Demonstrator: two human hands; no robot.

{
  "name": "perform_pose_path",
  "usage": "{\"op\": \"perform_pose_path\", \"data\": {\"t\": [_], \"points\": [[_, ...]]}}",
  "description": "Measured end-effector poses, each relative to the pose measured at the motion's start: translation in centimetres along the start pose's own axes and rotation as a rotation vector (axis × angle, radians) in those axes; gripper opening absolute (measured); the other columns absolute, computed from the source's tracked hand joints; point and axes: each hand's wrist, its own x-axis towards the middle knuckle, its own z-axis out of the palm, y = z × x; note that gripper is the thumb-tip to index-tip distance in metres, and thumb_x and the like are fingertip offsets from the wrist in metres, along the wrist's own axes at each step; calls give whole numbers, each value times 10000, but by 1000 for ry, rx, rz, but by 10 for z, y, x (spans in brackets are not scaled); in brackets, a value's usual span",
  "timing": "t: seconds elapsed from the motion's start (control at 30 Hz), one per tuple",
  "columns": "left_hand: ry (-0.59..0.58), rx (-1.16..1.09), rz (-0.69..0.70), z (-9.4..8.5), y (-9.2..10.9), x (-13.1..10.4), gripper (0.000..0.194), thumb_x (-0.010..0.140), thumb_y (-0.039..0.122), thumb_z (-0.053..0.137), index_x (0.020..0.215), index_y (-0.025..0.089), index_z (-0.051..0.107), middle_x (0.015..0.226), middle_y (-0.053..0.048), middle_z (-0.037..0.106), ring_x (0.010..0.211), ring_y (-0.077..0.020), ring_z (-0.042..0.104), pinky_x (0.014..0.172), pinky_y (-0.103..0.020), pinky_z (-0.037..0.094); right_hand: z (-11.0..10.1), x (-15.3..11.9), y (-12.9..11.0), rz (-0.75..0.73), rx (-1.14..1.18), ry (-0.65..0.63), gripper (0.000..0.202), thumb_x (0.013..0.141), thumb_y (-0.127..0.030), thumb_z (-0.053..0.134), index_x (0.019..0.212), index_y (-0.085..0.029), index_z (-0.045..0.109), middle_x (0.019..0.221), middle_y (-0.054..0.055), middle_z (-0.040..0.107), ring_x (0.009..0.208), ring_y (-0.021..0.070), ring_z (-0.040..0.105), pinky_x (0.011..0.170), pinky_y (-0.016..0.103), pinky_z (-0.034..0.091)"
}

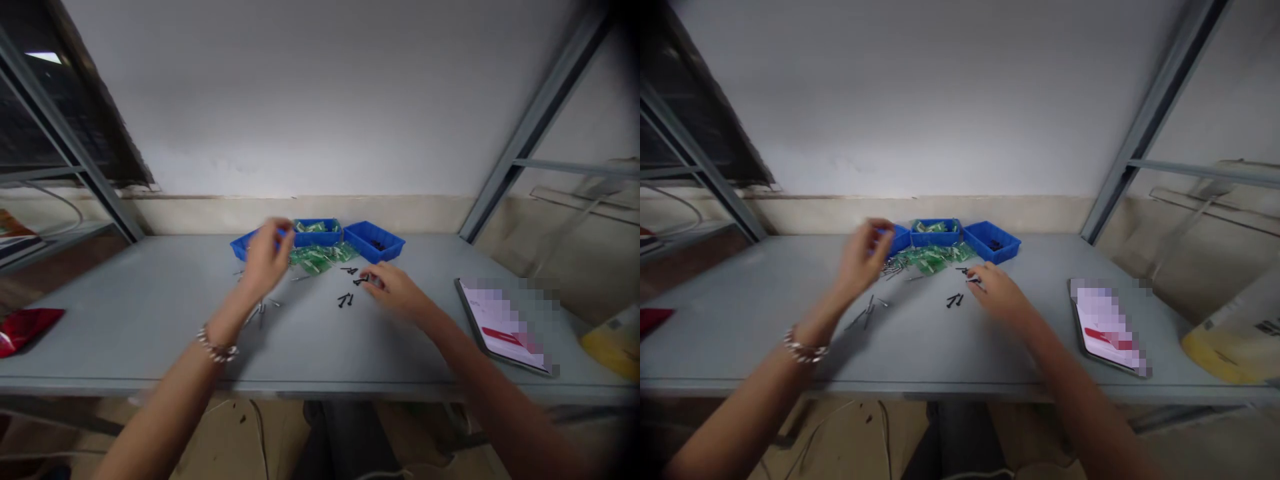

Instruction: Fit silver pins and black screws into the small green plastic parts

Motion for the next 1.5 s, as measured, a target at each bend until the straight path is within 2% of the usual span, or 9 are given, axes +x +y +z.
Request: {"op": "perform_pose_path", "data": {"t": [0.1, 0.17, 0.3, 0.5, 0.73, 0.87, 1.03, 1.3, 1.5], "points": [[-275, 36, 35, 37, -2, -10, 171, 866, 251, 415, 968, 146, 503, 881, -62, 549, 687, -135, 522, 648, -293, 457, 17, 41, 8, 31, -104, -78, 155, 759, -240, 536, 878, -204, 628, 839, 70, 585, 766, 190, 580, 658, 297, 443], [-434, 77, 37, 56, -2, -18, 170, 865, 237, 393, 978, 154, 489, 937, -78, 531, 750, -162, 531, 666, -307, 455, 23, 60, 17, 60, -151, -63, 156, 754, -251, 549, 876, -199, 632, 842, 81, 587, 784, 207, 578, 641, 300, 438], [-558, 85, 42, 67, -4, -28, 162, 854, 203, 374, 976, 166, 475, 978, -86, 514, 824, -185, 531, 708, -326, 456, 21, 71, 31, 49, -100, -19, 139, 767, -211, 511, 809, -203, 644, 749, 50, 610, 727, 186, 576, 637, 286, 433], [-556, 30, -19, 61, -11, -30, 130, 822, 143, 382, 892, 171, 487, 915, -64, 518, 786, -165, 518, 710, -311, 450, 13, 58, 35, 82, 20, -135, 143, 731, -143, 527, 749, -188, 661, 674, 34, 627, 612, 158, 568, 559, 257, 420], [-584, -11, 3, 63, -3, -35, 147, 823, 145, 382, 897, 161, 508, 887, -64, 524, 798, -169, 514, 725, -311, 441, 18, 57, 32, 105, -41, -288, 108, 724, -170, 575, 788, -162, 662, 769, 66, 638, 695, 170, 569, 639, 265, 418], [-603, -28, 21, 63, 2, -38, 155, 833, 158, 375, 907, 160, 511, 897, -63, 527, 778, -161, 515, 713, -300, 440, 32, 57, 34, 72, -104, -250, 182, 740, -166, 567, 909, -160, 636, 847, 82, 621, 812, 190, 565, 716, 273, 403], [-618, -32, 17, 64, 5, -39, 156, 830, 161, 379, 908, 160, 514, 894, -65, 535, 786, -165, 522, 717, -296, 440, 45, 54, 37, 27, -120, -245, 126, 755, -116, 541, 828, -174, 626, 910, 83, 621, 886, 199, 562, 753, 276, 390], [-618, -40, 22, 64, 7, -39, 170, 813, 141, 382, 916, 153, 517, 901, -73, 538, 812, -177, 534, 730, -309, 445, 44, 55, 32, 73, -127, -204, 77, 771, -174, 555, 784, -149, 626, 793, 83, 629, 757, 182, 573, 664, 263, 398], [-604, -38, 24, 64, 7, -40, 175, 816, 143, 378, 921, 159, 516, 904, -69, 538, 821, -180, 537, 739, -317, 450, 45, 56, 29, 93, -104, -178, 158, 723, -66, 535, 816, -139, 639, 760, 72, 628, 743, 176, 574, 681, 265, 398]]}}
